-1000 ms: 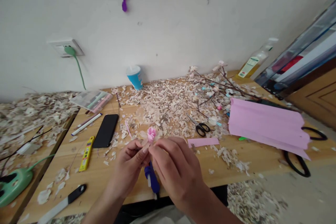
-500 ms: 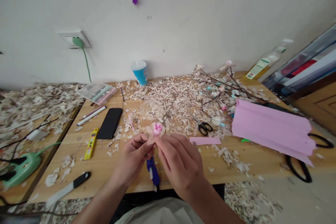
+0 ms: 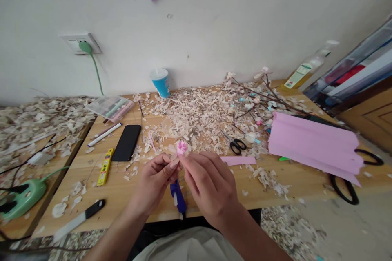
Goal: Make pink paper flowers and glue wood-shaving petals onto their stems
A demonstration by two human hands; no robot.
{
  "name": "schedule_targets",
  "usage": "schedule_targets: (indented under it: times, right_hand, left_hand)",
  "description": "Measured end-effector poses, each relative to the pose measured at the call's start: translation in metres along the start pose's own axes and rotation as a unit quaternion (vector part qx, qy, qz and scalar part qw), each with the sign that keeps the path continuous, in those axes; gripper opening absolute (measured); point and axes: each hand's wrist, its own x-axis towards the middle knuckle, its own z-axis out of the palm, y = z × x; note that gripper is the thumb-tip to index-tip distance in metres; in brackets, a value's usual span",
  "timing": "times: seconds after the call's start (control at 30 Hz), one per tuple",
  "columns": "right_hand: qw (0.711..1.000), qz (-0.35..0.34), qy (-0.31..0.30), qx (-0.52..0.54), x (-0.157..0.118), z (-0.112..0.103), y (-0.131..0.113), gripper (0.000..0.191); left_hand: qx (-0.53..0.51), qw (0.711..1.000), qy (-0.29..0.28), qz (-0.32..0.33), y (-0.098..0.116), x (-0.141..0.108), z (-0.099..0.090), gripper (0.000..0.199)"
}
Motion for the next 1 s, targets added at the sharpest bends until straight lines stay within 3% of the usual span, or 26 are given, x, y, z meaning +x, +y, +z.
schedule_targets:
  times: [1.0]
  right_hand:
    - [0.999, 0.007, -0.041, 0.025, 0.0006, -0.0035, -0.0012, 0.049]
  left_hand:
    - [0.003, 1.000, -0.008, 0.012, -0.0068, 0.0003, -0.0069, 0.029]
